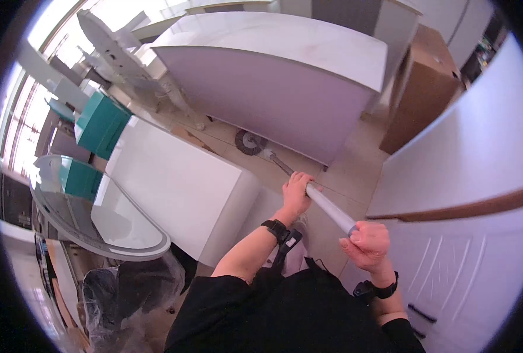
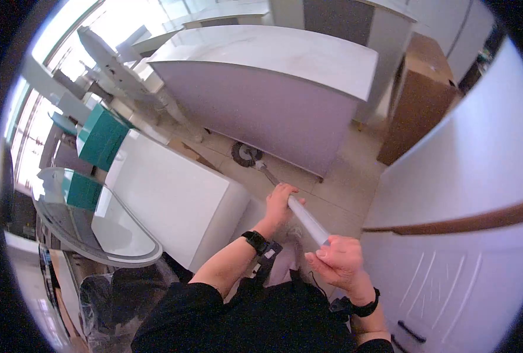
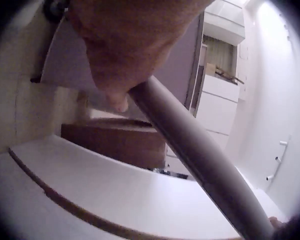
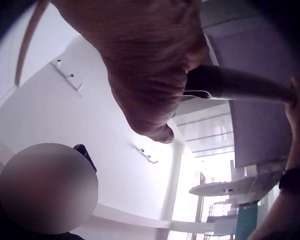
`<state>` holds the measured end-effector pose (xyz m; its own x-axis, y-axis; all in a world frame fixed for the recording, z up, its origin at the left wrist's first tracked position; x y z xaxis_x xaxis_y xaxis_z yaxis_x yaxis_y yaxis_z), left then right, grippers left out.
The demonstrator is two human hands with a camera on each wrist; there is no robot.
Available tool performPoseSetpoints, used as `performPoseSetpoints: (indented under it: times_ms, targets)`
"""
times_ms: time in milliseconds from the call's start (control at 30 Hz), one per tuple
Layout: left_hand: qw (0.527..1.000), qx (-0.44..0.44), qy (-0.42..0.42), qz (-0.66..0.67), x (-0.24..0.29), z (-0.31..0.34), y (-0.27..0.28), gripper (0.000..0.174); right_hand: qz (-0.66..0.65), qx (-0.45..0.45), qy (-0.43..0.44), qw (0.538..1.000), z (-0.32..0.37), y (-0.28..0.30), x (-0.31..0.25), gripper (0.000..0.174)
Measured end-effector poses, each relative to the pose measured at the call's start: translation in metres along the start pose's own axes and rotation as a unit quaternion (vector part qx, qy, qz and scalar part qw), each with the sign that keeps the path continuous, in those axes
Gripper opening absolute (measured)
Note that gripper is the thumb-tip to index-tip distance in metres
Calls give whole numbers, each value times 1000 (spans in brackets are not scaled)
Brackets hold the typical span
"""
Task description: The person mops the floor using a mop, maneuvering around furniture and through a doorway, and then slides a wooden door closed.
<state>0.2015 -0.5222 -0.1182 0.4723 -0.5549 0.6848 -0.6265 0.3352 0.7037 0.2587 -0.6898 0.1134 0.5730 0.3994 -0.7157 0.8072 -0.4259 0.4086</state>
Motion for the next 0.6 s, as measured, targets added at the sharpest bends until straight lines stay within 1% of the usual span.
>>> performPoseSetpoints:
  times_ms: [100,133,233,333,400,433,500,533,600]
  targets:
    - [994,37,-104,-10,60,33,-9,31,23,43,-32,998,41,36,-36,21]
    - [993,17,-117,1,78,44,-18,30,32,58,-42,997,53,48,-49,21]
    - [985,-43,-166,36,132,73,-39,29,64,161,-49,984,86,89,-98,22]
    - [967,-115,-218,68,182,102,-55,28,125,245,-73,959,122,122,-137,22]
    - [953,-157,-249,76,217,119,-59,26,232,281,-105,925,144,143,-164,20]
    - [940,-164,-285,95,236,127,-56,26,283,298,-121,903,155,152,-172,20]
    - [909,-176,-353,133,270,140,-52,24,185,394,-80,897,185,178,-184,23]
    - [891,-213,-357,181,278,145,-62,24,135,438,-57,887,199,191,-187,25]
    - [846,-285,-359,273,287,152,-83,24,150,469,-132,860,219,212,-186,26]
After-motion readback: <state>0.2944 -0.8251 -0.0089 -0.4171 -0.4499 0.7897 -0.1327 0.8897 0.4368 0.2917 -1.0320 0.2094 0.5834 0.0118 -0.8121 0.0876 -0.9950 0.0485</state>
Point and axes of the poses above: each hand's wrist, its own z-axis away from the middle knuckle, its own y-axis out of the back of the hand, x = y × z, the point moved 10 cm from there along -z, towards the middle knuckle, and after that the axes turned 6 degrees about -y, right-handed, at the moved point
